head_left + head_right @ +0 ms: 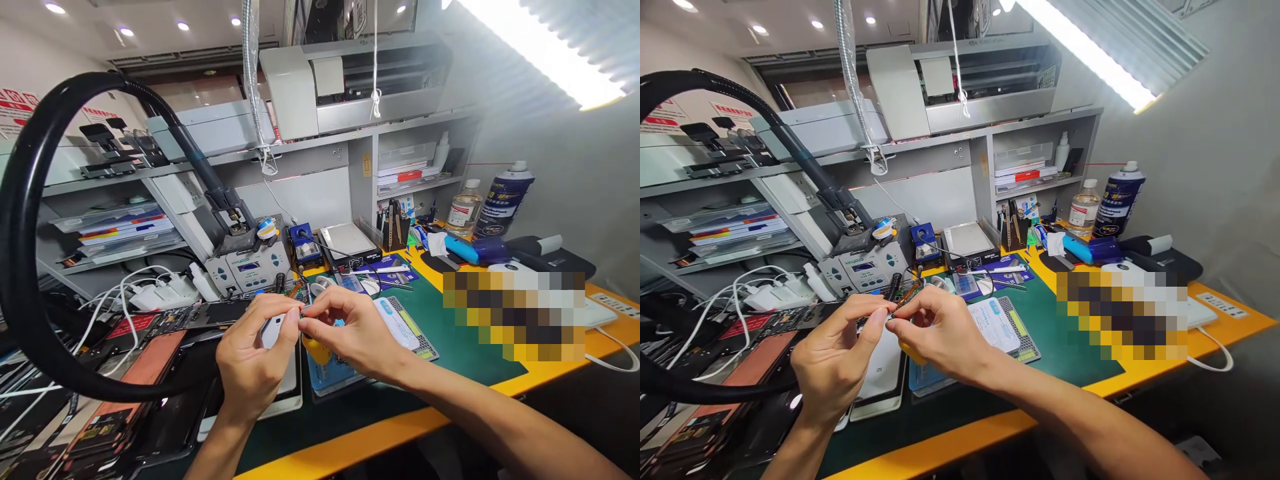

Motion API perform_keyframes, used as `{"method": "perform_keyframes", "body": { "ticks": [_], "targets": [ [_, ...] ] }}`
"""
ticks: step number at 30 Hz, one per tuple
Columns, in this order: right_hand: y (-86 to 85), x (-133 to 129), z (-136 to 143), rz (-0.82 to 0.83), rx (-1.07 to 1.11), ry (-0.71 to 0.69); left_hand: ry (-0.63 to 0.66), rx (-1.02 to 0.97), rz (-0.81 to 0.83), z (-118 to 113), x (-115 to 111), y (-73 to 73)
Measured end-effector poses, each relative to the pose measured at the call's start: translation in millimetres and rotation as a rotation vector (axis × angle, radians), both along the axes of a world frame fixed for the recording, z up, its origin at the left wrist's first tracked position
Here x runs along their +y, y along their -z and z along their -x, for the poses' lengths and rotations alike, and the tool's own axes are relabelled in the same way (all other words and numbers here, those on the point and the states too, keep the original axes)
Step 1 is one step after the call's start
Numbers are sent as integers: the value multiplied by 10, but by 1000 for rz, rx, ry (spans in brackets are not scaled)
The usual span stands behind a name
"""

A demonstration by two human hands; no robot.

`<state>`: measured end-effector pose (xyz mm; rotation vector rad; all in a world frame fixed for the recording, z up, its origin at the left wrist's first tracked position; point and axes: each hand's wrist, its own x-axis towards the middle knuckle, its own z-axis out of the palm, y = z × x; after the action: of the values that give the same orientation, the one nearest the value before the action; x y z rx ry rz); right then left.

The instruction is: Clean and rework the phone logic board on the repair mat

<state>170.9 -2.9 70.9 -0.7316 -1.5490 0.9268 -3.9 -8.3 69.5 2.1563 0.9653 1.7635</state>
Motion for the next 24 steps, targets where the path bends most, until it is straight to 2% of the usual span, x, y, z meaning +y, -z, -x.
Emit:
{"method": "perform_keyframes", "body": {
  "ticks": [12, 24],
  "targets": [
    [1, -7, 7, -21, 6, 3, -36, 48, -78, 30, 17, -21],
    [19, 5, 12, -7, -20, 15, -17, 31, 22, 29, -21, 0]
  ]
}}
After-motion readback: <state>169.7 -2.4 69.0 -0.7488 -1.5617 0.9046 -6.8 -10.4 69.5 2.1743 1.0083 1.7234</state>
